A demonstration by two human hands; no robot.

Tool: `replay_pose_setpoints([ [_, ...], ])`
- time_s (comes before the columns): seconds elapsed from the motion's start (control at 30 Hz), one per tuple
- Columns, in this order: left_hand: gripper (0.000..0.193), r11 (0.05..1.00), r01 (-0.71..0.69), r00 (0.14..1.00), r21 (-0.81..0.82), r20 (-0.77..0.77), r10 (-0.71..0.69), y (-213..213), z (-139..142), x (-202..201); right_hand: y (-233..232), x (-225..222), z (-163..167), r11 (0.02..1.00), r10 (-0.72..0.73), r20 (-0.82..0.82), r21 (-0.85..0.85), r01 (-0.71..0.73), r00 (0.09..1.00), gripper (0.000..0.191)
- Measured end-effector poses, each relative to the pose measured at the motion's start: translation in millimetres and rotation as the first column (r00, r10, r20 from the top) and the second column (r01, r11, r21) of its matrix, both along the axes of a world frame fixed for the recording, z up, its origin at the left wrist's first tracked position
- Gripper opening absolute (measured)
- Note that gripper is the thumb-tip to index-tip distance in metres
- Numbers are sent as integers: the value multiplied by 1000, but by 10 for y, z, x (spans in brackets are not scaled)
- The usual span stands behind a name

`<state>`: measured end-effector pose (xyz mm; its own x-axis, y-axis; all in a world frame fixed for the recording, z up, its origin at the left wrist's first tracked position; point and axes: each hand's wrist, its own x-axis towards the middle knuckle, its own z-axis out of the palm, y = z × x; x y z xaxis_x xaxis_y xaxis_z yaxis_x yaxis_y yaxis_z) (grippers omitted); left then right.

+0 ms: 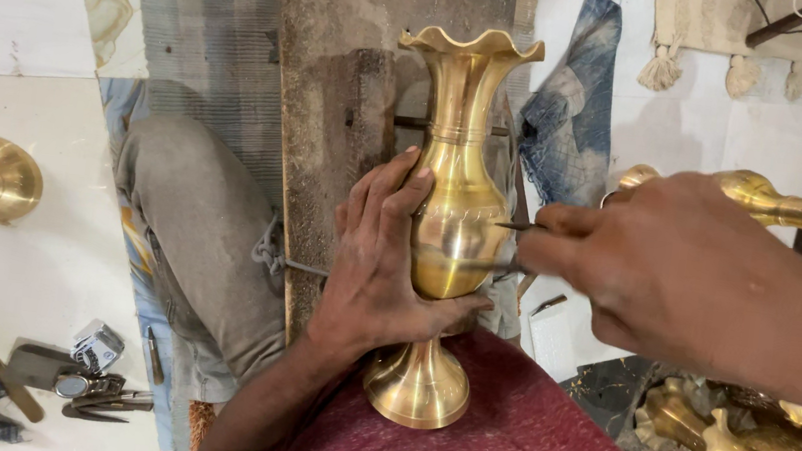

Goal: The person sits on the floor holding a brass vase steady against a wooden board while engraving decorative lines into its surface with a small hand tool. They rotate the vase to reach different areas and briefly set it down before resuming engraving.

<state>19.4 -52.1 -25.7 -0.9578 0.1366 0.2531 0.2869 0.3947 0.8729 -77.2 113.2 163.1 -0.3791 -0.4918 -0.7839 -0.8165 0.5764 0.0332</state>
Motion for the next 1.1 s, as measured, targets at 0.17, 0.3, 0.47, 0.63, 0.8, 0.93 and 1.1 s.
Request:
replay_pose_setpoints([
  [0.17,121,999,23,999,37,37,-24,-69,-82,34,220,264,-99,847,509,-134,-100,-523,850,35],
  [0.3,123,997,45,998,58,39,-47,-108,-129,37,343,375,-210,715,693,-156,27,-698,704,26],
  [0.47,123,993,60,997,98,48,-65,-140,-138,27,417,466,-287,602,746,-355,-2,-799,563,22],
  [0.63,123,992,62,996,114,60,-69,-143,-126,21,456,522,-379,550,718,-491,-32,-834,493,16],
  [0.8,123,992,52,996,111,64,-60,-131,-129,25,493,496,-348,647,628,-467,-133,-751,623,21],
  [0.93,124,994,52,997,98,48,-57,-124,-138,22,494,454,-229,852,247,-346,-367,-373,905,48],
  [1.1,124,992,61,997,110,30,-65,-129,-148,15,340,276,-136,763,-628,91,-124,635,773,43],
])
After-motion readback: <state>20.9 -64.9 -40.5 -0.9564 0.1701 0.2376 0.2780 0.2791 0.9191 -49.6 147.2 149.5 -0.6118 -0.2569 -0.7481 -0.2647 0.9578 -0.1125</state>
